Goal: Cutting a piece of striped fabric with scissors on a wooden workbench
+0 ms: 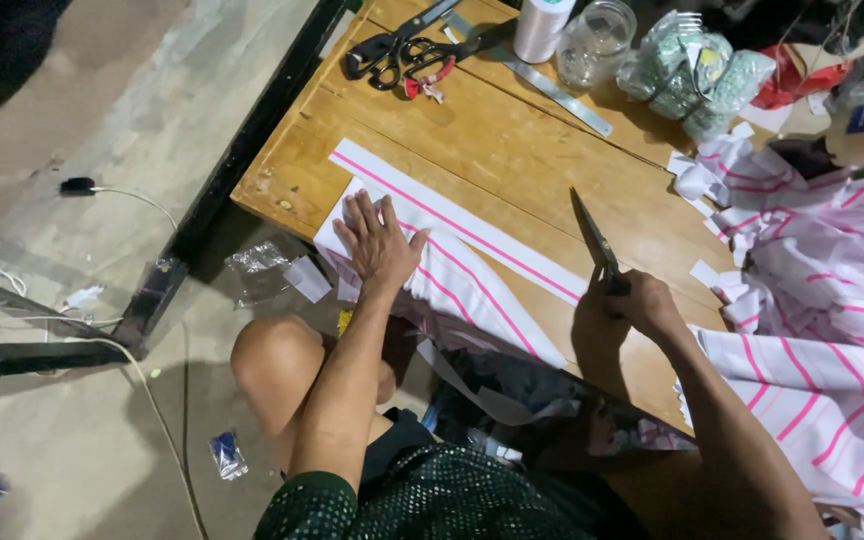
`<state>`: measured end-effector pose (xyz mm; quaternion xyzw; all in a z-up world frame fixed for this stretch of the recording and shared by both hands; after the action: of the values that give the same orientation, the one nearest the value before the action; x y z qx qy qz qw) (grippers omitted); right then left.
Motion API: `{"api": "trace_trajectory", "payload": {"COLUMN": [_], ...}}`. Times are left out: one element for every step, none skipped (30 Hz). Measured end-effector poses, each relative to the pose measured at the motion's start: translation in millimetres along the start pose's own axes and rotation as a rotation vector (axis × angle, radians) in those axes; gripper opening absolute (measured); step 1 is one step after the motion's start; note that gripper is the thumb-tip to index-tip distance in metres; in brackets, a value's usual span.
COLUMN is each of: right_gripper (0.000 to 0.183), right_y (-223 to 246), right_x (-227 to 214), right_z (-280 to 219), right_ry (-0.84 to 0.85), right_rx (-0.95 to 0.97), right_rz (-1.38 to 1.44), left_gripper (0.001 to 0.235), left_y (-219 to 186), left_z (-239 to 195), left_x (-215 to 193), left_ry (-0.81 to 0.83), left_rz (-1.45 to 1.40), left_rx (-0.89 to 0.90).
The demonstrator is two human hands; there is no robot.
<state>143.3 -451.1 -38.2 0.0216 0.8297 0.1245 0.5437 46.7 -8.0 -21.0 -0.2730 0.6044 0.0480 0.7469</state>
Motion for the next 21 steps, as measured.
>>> {"api": "trace_trajectory", "payload": {"right_gripper": [0.049,0.049,0.048,0.048,0.043,0.04,0.04,0.033,0.028,0.028,0.027,0.026,0.026,0.025,0.027,0.027,0.025,0.029,0.029,0.039,0.051], "right_y": [0.0,2.3,5.6,0.5,-2.7,-5.6,-5.7,-4.6,-5.9,-2.0,4.9,12.3,16.6,28.2,42.6,63.4,87.8,111.9,129.8,149.1,168.3], "right_x": [1.8,3.2,3.7,6.5,7.7,9.1,12.6,15.3,18.6,21.0,21.3,21.4,31.5,41.4,43.5,29.3,25.8,22.2,19.7,17.9,14.5], "right_z": [-0.3,-0.8,-0.1,0.5,1.4,2.4,3.9,5.6,4.6,1.4,-0.1,-1.0,-1.8,-4.1,2.2,-3.7,-14.8,-25.5,-24.9,-24.2,-22.1], "right_ry": [-0.005,-0.02,-0.037,-0.042,-0.085,-0.127,-0.131,-0.156,-0.176,-0.176,-0.198,-0.221,-0.216,-0.248,-0.296,-0.307,-0.236,-0.166,-0.169,-0.155,-0.142], "right_rx": [0.007,-0.023,-0.053,-0.047,-0.072,-0.098,-0.092,-0.098,-0.101,-0.092,-0.119,-0.147,-0.131,-0.247,-0.375,-0.373,-0.437,-0.501,-0.492,-0.512,-0.532], "right_rz": [0.008,-0.059,-0.126,-0.119,-0.204,-0.289,-0.284,-0.357,-0.432,-0.428,-0.454,-0.48,-0.477,-0.463,-0.457,-0.464,-0.438,-0.411,-0.407,-0.4,-0.395], "left_gripper": [0.091,0.082,0.073,0.073,0.058,0.046,0.046,0.041,0.04,0.04,0.067,0.098,0.098,0.109,0.124,0.124,0.124,0.127,0.127,0.132,0.136], "left_y": [1.2,-2.9,-6.3,-7.1,-13.6,-19.5,-24.1,-29.8,-36.7,-57.8,-74.0,-86.7,-95.8,-101.7,-108.5,-114.5,-115.7,-117.1,-120.0,-120.4,-121.6], "left_z": [1.1,1.2,1.1,1.8,-0.5,-3.3,-4.4,-6.7,-12.2,-26.6,-30.7,-40.2,-41.6,-44.7,-42.5,-36.0,-35.8,-35.3,-33.4,-31.2,-27.8], "left_x": [12.5,18.0,23.1,34.5,45.5,57.2,64.4,69.8,76.3,51.4,41.5,31.7,13.9,2.7,-10.7,-16.6,-19.9,-22.8,-20.9,-18.1,-15.3], "left_ry": [0.0,-0.134,-0.268,-0.268,-0.29,-0.311,-0.312,-0.365,-0.415,-0.412,-0.08,0.249,0.257,0.421,0.566,0.555,0.629,0.703,0.704,0.733,0.761], "left_rz": [0.002,-0.017,-0.037,-0.037,0.02,0.076,0.077,0.098,0.117,0.114,0.193,0.27,0.268,0.293,0.314,0.308,0.285,0.261,0.265,0.285,0.303], "left_rx": [0.011,0.136,0.262,0.272,0.405,0.538,0.547,0.583,0.619,0.628,0.509,0.382,0.396,0.391,0.375,0.379,0.37,0.36,0.369,0.341,0.311]}}
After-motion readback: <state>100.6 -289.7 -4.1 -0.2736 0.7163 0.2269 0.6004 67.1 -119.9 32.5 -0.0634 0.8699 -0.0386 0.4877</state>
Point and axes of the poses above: each hand's wrist, its own z-axis towards the middle knuckle, its own x-axis out of the palm, y = z × x, the point moved 5 cm from there along z, towards the middle knuckle, and after that the axes turned 3 degrees about -z, right-handed, at the moved point
